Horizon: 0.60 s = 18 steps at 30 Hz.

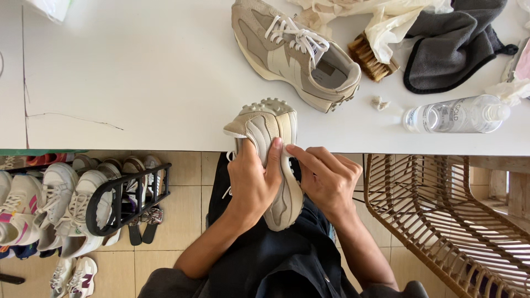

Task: The person cleans a pair of beige sneakers using a cotton pad and a liquid solution. They wipe the soles, sides, and upper parts of both shoes, repeatedly applying solution to the pad and rotating the shoes to access different areas.

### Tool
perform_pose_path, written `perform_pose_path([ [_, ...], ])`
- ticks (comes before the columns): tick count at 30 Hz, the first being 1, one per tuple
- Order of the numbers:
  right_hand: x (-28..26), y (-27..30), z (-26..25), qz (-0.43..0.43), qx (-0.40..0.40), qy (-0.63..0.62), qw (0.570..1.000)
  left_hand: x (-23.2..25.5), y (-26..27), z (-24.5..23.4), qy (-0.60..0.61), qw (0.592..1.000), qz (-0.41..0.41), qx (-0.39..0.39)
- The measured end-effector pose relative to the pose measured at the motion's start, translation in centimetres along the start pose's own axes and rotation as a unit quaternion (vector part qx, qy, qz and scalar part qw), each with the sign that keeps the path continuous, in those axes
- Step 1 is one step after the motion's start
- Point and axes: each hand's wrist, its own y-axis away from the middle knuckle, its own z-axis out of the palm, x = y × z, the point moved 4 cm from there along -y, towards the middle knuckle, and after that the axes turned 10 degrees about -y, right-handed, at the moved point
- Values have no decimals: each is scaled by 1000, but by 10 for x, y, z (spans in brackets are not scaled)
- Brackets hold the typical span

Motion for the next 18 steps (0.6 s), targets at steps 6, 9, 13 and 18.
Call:
perform_pose_path([
  [6,9,-17,4,-2,7,16,1000,-24,20,24,-7,998,42,37],
  [9,3,-25,1,-3,-5,32,999,-17,14,19,-8,997,53,48],
  [13,3,-43,-2,-7,-11,15,1000,-4,9,18,-69,992,92,46],
  [18,14,-44,0,18,-29,-40,999,1,-4,5,-10,997,72,28],
])
